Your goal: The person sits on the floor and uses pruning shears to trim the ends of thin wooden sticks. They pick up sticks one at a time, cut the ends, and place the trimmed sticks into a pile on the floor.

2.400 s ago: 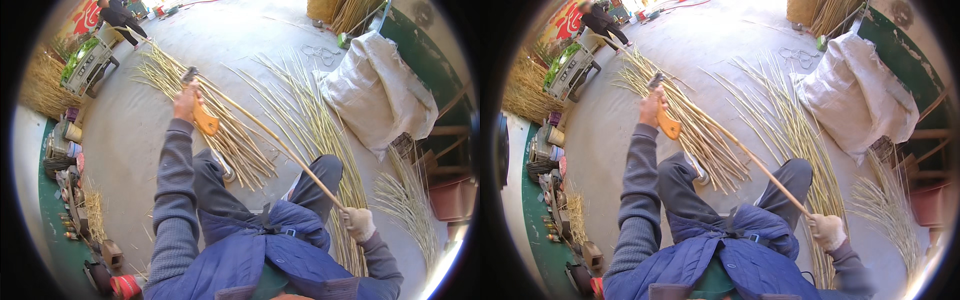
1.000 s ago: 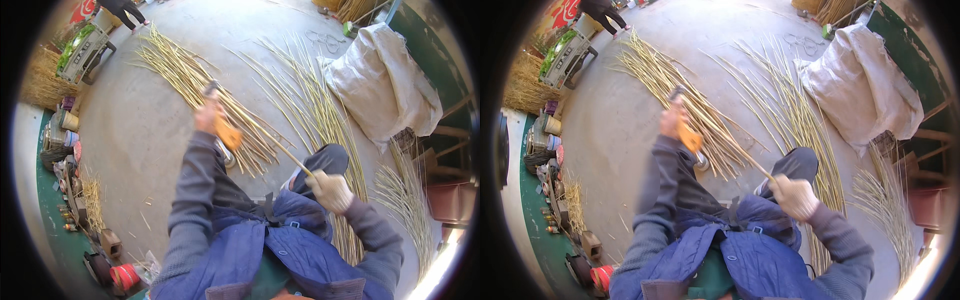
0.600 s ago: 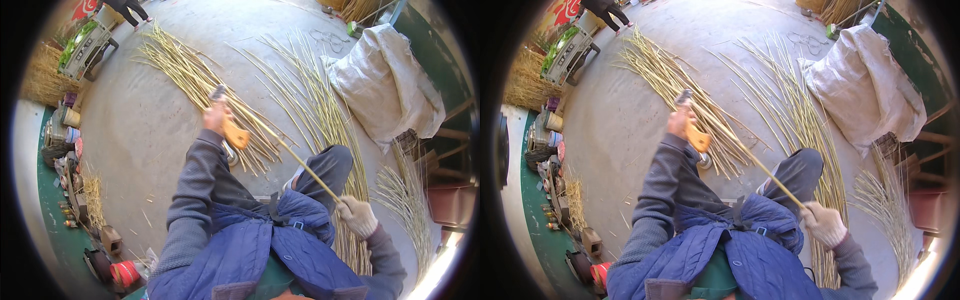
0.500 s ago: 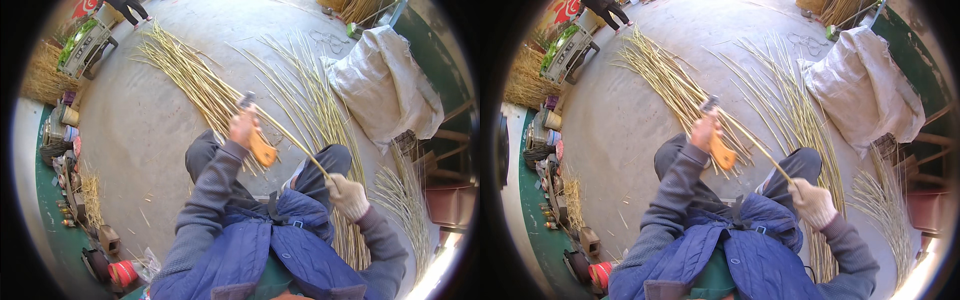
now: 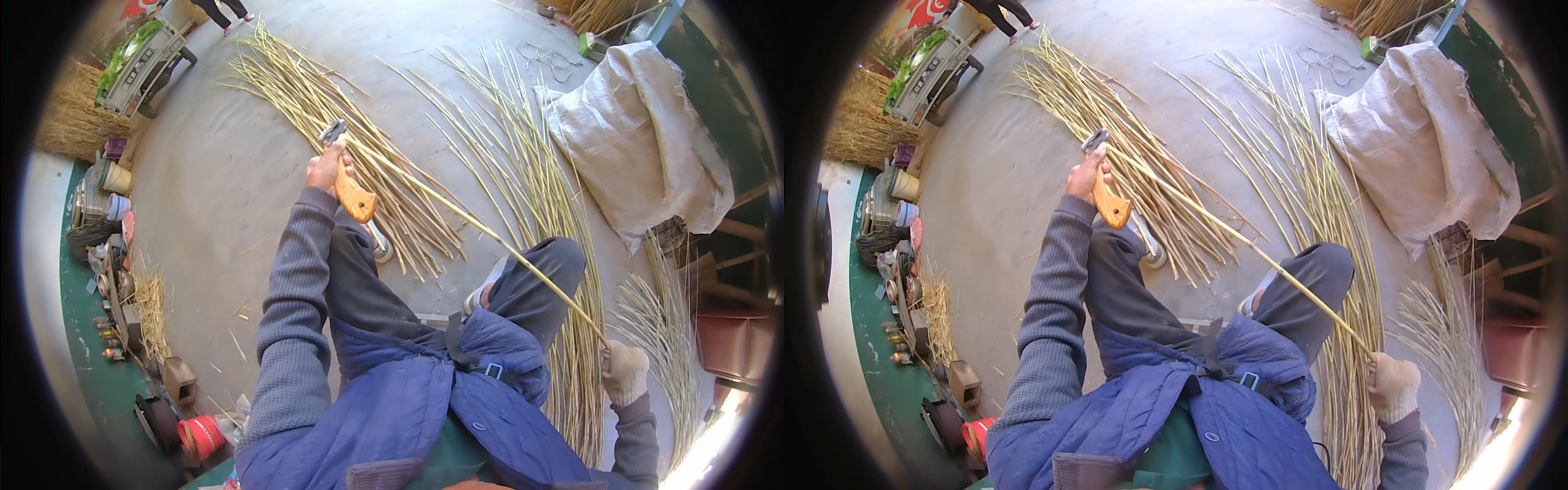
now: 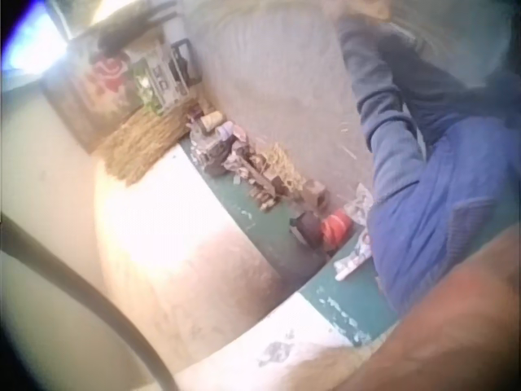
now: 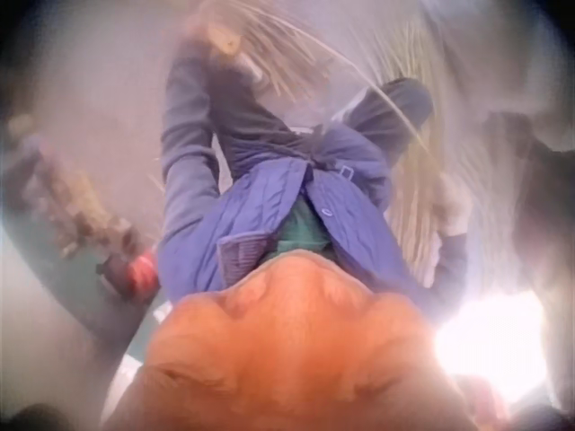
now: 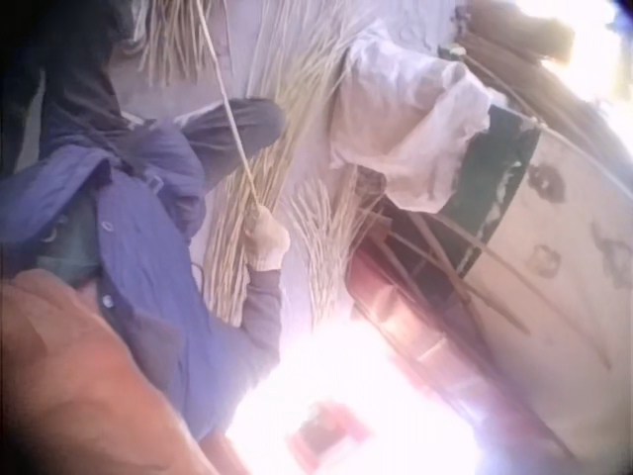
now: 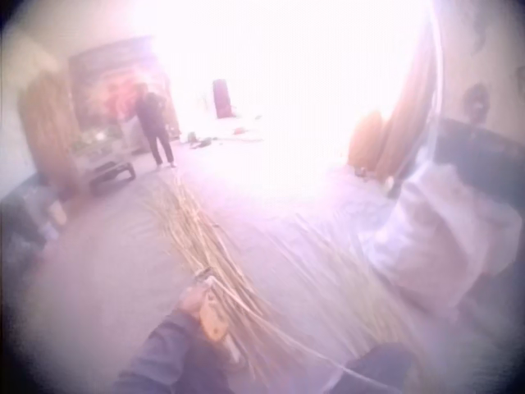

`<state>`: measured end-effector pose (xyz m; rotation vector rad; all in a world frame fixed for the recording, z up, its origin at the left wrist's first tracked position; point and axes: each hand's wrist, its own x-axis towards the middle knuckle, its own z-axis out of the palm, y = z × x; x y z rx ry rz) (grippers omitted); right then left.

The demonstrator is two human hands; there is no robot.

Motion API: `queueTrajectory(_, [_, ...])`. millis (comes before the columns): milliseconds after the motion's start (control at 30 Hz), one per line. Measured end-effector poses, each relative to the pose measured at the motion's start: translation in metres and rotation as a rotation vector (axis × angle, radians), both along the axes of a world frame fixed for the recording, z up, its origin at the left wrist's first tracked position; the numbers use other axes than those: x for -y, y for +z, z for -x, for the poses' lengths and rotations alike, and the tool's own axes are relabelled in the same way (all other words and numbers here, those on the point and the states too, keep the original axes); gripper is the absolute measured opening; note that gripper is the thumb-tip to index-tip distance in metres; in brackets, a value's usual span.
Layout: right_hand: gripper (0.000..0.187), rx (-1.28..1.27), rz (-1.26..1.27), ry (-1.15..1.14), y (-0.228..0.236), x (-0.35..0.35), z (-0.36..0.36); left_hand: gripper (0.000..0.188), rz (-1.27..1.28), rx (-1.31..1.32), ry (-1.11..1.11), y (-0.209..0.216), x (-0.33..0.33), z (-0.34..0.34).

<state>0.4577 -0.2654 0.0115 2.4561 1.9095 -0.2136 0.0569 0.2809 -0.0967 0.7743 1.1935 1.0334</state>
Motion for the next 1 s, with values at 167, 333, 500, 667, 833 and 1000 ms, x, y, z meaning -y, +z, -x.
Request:
queueTrajectory(167, [0.013,-0.103,0.01,-0.119,0.009,-0.001,0.003,0.024,0.009,0.072,0.071,-0.028,0.002,-0.022])
queueTrajectory(333, [0.019,-0.242,-0.008,-0.139,0.02,-0.034,0.029,0.023,0.062,0.101,0.008,-0.026,0.037,-0.055])
queueTrajectory(500, [0.019,-0.221,-0.06,-0.061,0.009,-0.082,0.051,0.025,0.084,0.141,-0.123,-0.032,0.086,-0.098])
queueTrajectory(667, [0.012,-0.096,-0.048,0.003,0.007,-0.028,0.019,0.038,0.036,0.037,0.022,-0.049,0.032,-0.043])
queueTrajectory(833, [0.022,0.022,0.067,-0.039,0.022,0.056,-0.009,0.033,-0.02,0.061,0.218,-0.09,-0.125,0.166])
queueTrajectory(1000, [0.03,-0.003,0.206,-0.04,0.028,0.062,-0.008,0.025,-0.054,-0.034,0.299,-0.039,-0.155,0.265])
